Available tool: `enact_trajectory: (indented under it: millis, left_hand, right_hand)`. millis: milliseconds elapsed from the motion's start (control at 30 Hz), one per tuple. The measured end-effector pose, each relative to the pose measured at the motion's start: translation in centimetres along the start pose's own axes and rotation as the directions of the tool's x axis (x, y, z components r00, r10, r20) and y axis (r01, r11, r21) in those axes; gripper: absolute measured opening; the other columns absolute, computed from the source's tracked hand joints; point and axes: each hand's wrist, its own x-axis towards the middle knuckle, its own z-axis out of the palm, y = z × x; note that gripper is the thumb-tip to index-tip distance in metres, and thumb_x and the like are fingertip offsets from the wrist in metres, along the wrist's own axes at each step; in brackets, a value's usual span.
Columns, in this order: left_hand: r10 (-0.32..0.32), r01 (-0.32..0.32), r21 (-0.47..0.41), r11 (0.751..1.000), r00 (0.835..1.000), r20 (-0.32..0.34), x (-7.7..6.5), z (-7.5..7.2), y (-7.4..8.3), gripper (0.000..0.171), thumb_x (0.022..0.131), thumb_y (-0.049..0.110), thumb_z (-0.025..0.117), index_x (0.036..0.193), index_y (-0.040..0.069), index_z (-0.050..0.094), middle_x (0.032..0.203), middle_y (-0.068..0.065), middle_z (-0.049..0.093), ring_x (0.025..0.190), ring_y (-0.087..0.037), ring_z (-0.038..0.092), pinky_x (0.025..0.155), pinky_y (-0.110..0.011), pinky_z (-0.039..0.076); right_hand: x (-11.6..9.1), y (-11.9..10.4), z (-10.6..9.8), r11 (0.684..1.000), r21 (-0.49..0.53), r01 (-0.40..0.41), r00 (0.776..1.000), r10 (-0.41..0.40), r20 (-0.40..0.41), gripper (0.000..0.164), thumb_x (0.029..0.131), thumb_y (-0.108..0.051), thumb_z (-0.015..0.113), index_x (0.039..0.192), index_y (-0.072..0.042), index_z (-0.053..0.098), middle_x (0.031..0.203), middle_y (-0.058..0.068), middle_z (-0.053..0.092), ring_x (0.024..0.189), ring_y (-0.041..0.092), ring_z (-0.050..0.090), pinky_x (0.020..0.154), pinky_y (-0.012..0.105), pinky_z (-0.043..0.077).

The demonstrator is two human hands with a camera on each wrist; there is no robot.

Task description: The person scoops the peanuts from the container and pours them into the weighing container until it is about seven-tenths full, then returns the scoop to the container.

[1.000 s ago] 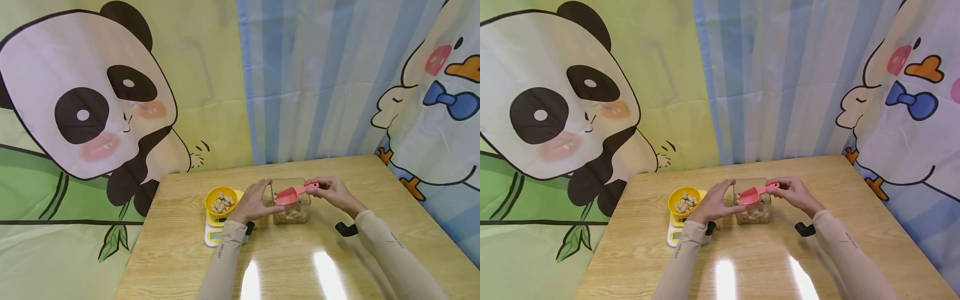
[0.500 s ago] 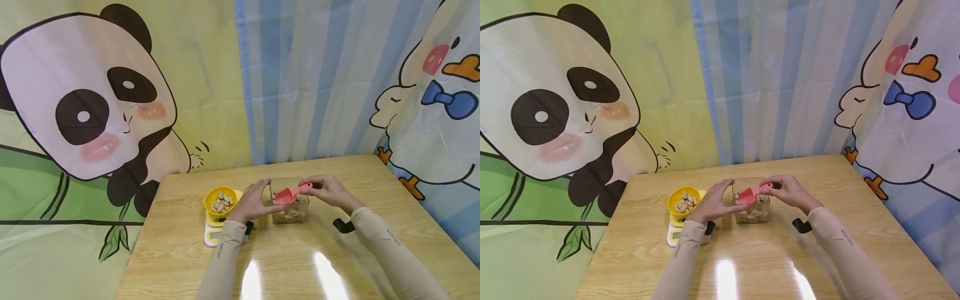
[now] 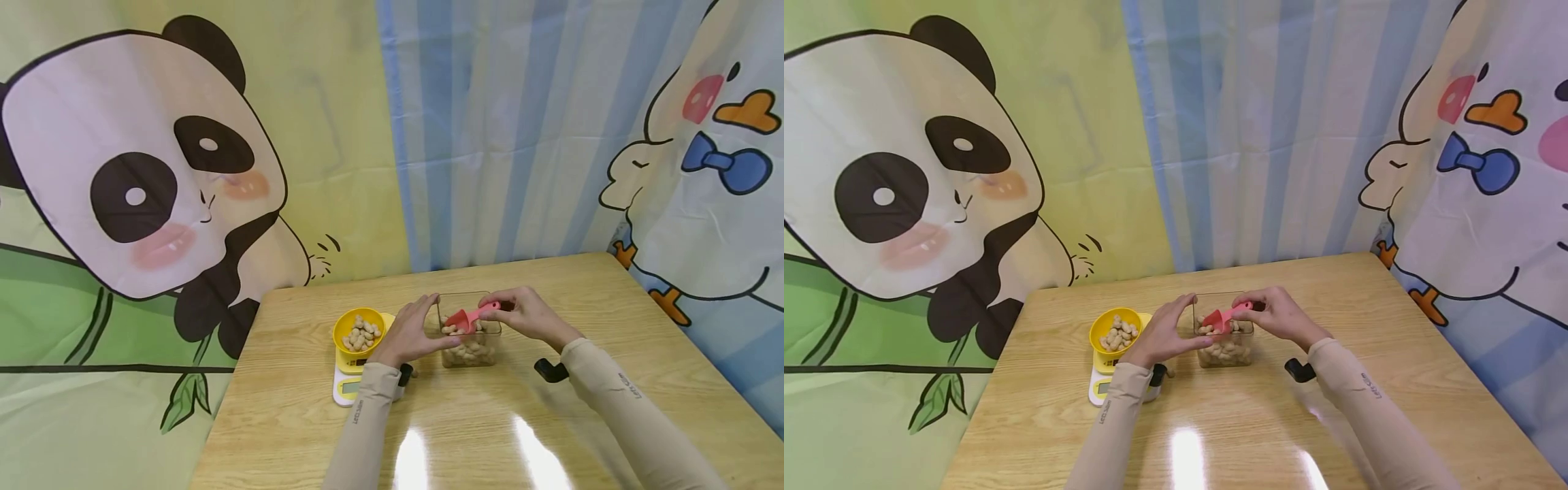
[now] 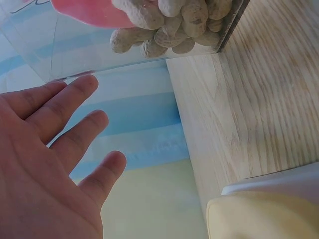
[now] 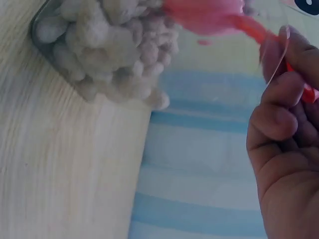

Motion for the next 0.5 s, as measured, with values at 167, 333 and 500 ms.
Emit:
enact_trajectory:
  millis: [167, 333, 500]
  left_hand:
    - [-0.004, 0.004, -0.016, 1.000, 1.000, 0.007, -0.2, 0.0, 0.1, 0.107, 0.077, 0.080, 0.066, 0.161, 0.025, 0.030, 0.159, 0.008, 0.039, 0.149, -0.028, 0.030, 0.117, -0.054, 0.034]
    - [-0.004, 0.005, -0.022, 1.000, 1.000, 0.005, -0.2, 0.0, 0.2, 0.106, 0.076, 0.080, 0.067, 0.161, 0.029, 0.029, 0.160, 0.007, 0.038, 0.149, -0.029, 0.030, 0.117, -0.054, 0.034]
    - [0.007, -0.007, -0.022, 1.000, 1.000, 0.000, -0.1, -0.1, 0.1, 0.109, 0.075, 0.085, 0.063, 0.161, 0.027, 0.030, 0.160, 0.005, 0.038, 0.149, -0.030, 0.029, 0.118, -0.055, 0.032]
  right_hand:
    - [-0.4, 0.9, 0.1, 0.997, 0.072, -0.035, 0.999, 0.037, -0.024, 0.031, 0.091, -0.035, 0.077, 0.113, -0.013, 0.077, 0.095, 0.002, 0.073, 0.069, 0.021, 0.060, 0.056, 0.030, 0.051]
    - [-0.7, 1.2, 0.0, 0.992, 0.112, -0.050, 0.997, 0.056, -0.045, 0.027, 0.090, -0.036, 0.078, 0.112, -0.021, 0.077, 0.093, 0.007, 0.073, 0.066, 0.018, 0.054, 0.052, 0.029, 0.046]
    - [-1.1, 1.4, -0.2, 0.987, 0.149, -0.053, 0.995, 0.064, -0.071, 0.028, 0.092, -0.034, 0.076, 0.115, -0.019, 0.076, 0.090, 0.016, 0.069, 0.065, 0.017, 0.050, 0.052, 0.029, 0.042]
